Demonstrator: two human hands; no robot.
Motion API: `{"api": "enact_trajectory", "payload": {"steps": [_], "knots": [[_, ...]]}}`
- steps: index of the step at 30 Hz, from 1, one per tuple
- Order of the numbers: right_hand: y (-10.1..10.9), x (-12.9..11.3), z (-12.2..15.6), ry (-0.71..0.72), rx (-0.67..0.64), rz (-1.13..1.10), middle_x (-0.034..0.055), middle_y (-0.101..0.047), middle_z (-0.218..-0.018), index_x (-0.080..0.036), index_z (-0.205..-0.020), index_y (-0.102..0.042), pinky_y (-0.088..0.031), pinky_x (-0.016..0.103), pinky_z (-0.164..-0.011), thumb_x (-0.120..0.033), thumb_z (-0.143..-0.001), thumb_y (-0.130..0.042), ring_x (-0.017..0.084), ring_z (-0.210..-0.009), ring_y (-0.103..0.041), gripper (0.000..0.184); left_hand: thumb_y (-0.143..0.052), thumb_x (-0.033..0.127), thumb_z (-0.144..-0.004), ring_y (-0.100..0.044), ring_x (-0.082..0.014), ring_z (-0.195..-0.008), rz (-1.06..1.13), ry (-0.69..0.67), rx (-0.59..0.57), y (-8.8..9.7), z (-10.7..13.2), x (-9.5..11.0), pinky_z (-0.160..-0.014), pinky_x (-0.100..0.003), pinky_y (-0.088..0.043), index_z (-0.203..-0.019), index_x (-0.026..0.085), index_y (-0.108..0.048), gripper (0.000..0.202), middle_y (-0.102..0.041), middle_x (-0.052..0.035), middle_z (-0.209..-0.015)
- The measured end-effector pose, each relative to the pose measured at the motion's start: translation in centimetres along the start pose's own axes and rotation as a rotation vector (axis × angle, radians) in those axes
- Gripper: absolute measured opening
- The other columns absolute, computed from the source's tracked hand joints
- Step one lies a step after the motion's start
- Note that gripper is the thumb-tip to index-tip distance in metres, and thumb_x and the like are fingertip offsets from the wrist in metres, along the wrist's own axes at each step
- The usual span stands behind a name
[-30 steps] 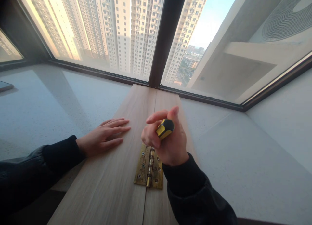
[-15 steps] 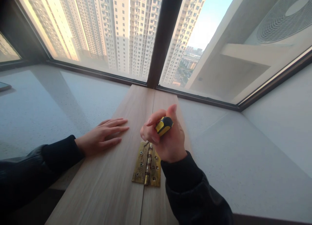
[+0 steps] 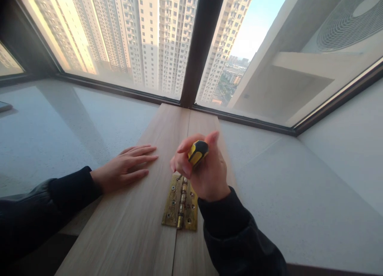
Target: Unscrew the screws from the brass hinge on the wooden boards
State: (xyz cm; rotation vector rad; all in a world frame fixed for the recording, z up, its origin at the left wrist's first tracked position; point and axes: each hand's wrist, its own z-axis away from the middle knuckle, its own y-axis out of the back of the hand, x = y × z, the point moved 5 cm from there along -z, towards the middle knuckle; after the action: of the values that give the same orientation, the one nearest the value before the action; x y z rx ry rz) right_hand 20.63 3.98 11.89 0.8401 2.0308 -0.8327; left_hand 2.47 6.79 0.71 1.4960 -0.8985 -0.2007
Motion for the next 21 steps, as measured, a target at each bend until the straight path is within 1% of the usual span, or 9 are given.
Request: {"api": "enact_trajectory", "payload": {"steps": [2, 4, 8, 9, 11, 13, 15, 18, 21], "knots": [[-0.3, 0.0, -0.1, -0.016, -0.018, -0.009, -0.0070, -0.031, -0.045, -0.023, -0.082, -0.063, -0.035, 0.027, -0.049, -0.073, -0.092, -0.032, 0.009, -0.038, -0.027, 0.060, -0.043, 0.045, -0.092, -0.029, -0.0261, -0.138, 0.002, -0.003, 0.001, 0.0, 0.0, 0.0, -0.112, -0.047, -0.025, -0.135, 0.026, -0.048, 0.047, -0.034, -0.0054, -0.149], [-0.4, -0.2, 0.0, 0.001, -0.028, 0.008, -0.0064, -0.035, -0.050, -0.022, -0.085, -0.060, -0.035, 0.028, -0.050, -0.076, -0.086, -0.042, 0.010, -0.040, -0.029, 0.057, -0.044, 0.045, -0.092, -0.029, -0.0262, -0.138, 0.002, -0.006, 0.001, -0.1, 0.0, -0.1, -0.112, -0.047, -0.025, -0.135, 0.026, -0.048, 0.047, -0.034, -0.0054, -0.149], [0.3, -0.4, 0.4, 0.050, -0.001, 0.065, 0.0019, -0.049, -0.080, -0.019, -0.082, -0.065, -0.043, 0.033, -0.066, -0.056, -0.083, -0.066, 0.015, -0.067, -0.050, 0.038, -0.043, 0.046, -0.092, -0.028, -0.0259, -0.138, -0.004, -0.006, 0.004, 0.0, 0.0, -0.1, -0.112, -0.047, -0.025, -0.135, 0.026, -0.048, 0.048, -0.034, -0.0054, -0.149], [0.5, -0.4, 0.4, 0.049, 0.009, 0.064, 0.0031, -0.050, -0.083, -0.018, -0.084, -0.068, -0.043, 0.035, -0.070, -0.055, -0.085, -0.065, 0.017, -0.072, -0.052, 0.037, -0.043, 0.046, -0.092, -0.028, -0.0256, -0.138, -0.006, -0.008, 0.004, 0.0, 0.0, -0.1, -0.112, -0.047, -0.025, -0.135, 0.026, -0.048, 0.048, -0.034, -0.0055, -0.149], [0.7, -0.2, 0.4, 0.039, 0.023, 0.034, 0.0012, -0.050, -0.072, -0.020, -0.088, -0.071, -0.043, 0.034, -0.070, -0.057, -0.092, -0.054, 0.014, -0.064, -0.050, 0.040, -0.043, 0.046, -0.092, -0.027, -0.0250, -0.139, -0.011, -0.013, 0.003, 0.0, 0.1, 0.0, -0.112, -0.046, -0.026, -0.135, 0.026, -0.047, 0.048, -0.034, -0.0057, -0.149], [0.7, 0.0, 0.2, 0.026, 0.035, -0.015, -0.0036, -0.041, -0.055, -0.025, -0.089, -0.070, -0.041, 0.030, -0.061, -0.056, -0.099, -0.039, 0.011, -0.048, -0.039, 0.045, -0.042, 0.046, -0.092, -0.027, -0.0246, -0.139, -0.012, -0.011, 0.001, 0.0, 0.1, 0.0, -0.112, -0.046, -0.025, -0.136, 0.026, -0.047, 0.048, -0.033, -0.0054, -0.150], [0.6, 0.0, 0.1, 0.017, 0.039, -0.045, -0.0062, -0.032, -0.048, -0.026, -0.086, -0.067, -0.037, 0.027, -0.054, -0.060, -0.098, -0.034, 0.010, -0.041, -0.029, 0.049, -0.043, 0.045, -0.092, -0.027, -0.0246, -0.139, -0.012, -0.007, -0.006, -0.1, 0.1, 0.0, -0.112, -0.046, -0.024, -0.136, 0.026, -0.047, 0.048, -0.033, -0.0051, -0.150], [0.5, -0.3, 0.4, 0.032, 0.027, 0.003, -0.0050, -0.035, -0.057, -0.024, -0.086, -0.062, -0.038, 0.029, -0.056, -0.069, -0.087, -0.049, 0.011, -0.048, -0.033, 0.047, -0.042, 0.046, -0.092, -0.027, -0.0253, -0.139, -0.014, -0.006, -0.007, -0.1, 0.0, -0.1, -0.112, -0.046, -0.025, -0.136, 0.026, -0.047, 0.048, -0.034, -0.0052, -0.149], [0.6, -0.4, 0.8, 0.035, 0.001, 0.079, -0.0001, -0.045, -0.075, -0.022, -0.085, -0.063, -0.042, 0.032, -0.065, -0.056, -0.086, -0.063, 0.015, -0.064, -0.045, 0.034, -0.042, 0.046, -0.092, -0.028, -0.0259, -0.138, -0.012, -0.010, -0.002, -0.1, 0.0, -0.1, -0.112, -0.046, -0.025, -0.135, 0.026, -0.048, 0.048, -0.034, -0.0051, -0.149]]}}
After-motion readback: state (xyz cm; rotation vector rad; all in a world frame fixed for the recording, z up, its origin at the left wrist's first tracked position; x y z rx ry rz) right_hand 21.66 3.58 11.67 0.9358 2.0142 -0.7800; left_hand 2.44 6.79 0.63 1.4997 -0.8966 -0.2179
